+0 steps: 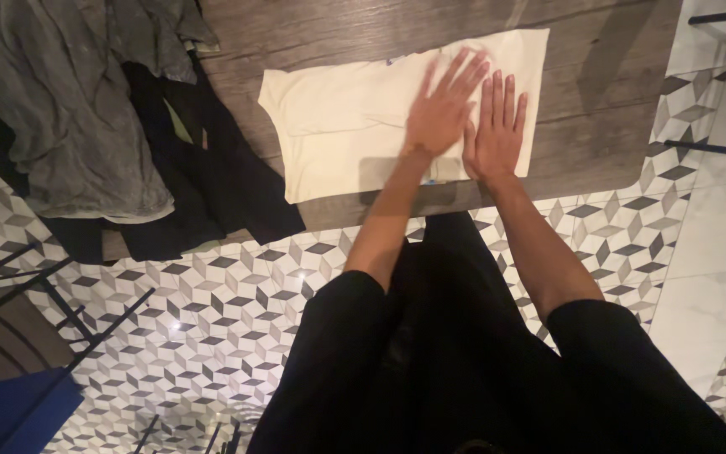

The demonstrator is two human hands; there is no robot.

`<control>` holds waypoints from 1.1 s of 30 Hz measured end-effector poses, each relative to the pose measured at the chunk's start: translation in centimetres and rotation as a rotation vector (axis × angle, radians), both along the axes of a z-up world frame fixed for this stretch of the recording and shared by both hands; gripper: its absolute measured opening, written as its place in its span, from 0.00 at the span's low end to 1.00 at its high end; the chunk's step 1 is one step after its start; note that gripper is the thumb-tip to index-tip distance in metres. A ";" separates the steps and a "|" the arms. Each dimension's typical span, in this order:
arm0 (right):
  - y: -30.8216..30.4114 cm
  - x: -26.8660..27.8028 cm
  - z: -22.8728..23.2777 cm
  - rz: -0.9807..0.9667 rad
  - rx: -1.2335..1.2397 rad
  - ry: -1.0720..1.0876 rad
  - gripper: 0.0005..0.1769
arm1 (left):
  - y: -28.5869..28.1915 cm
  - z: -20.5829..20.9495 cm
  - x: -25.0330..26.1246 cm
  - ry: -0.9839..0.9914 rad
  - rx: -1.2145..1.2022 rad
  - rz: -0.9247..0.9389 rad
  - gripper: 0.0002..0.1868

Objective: The person folds a white t-shirt on a table, places it in a drawer, and then begins to fold a gray cloth.

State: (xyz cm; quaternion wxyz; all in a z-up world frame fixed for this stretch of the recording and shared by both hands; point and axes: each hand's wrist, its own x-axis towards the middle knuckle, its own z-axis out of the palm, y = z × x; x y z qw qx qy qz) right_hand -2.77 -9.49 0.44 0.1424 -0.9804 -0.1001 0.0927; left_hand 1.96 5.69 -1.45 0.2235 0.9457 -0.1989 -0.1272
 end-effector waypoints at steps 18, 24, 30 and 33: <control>0.3 0.1 0.2 0.007 0.017 0.042 0.39 | 1.5 0.0 -0.6 -0.170 -0.147 -0.094 0.41; 0.4 -0.1 0.5 0.002 0.029 0.046 0.38 | 5.5 0.5 -7.1 -0.092 -0.021 -0.250 0.39; 0.5 0.0 0.8 0.016 0.037 0.036 0.38 | 6.8 -0.4 -9.6 -0.235 -0.102 -0.516 0.35; 0.4 0.1 0.5 -0.003 -0.010 0.052 0.38 | 3.9 -1.2 -5.6 -0.332 -0.029 -0.240 0.35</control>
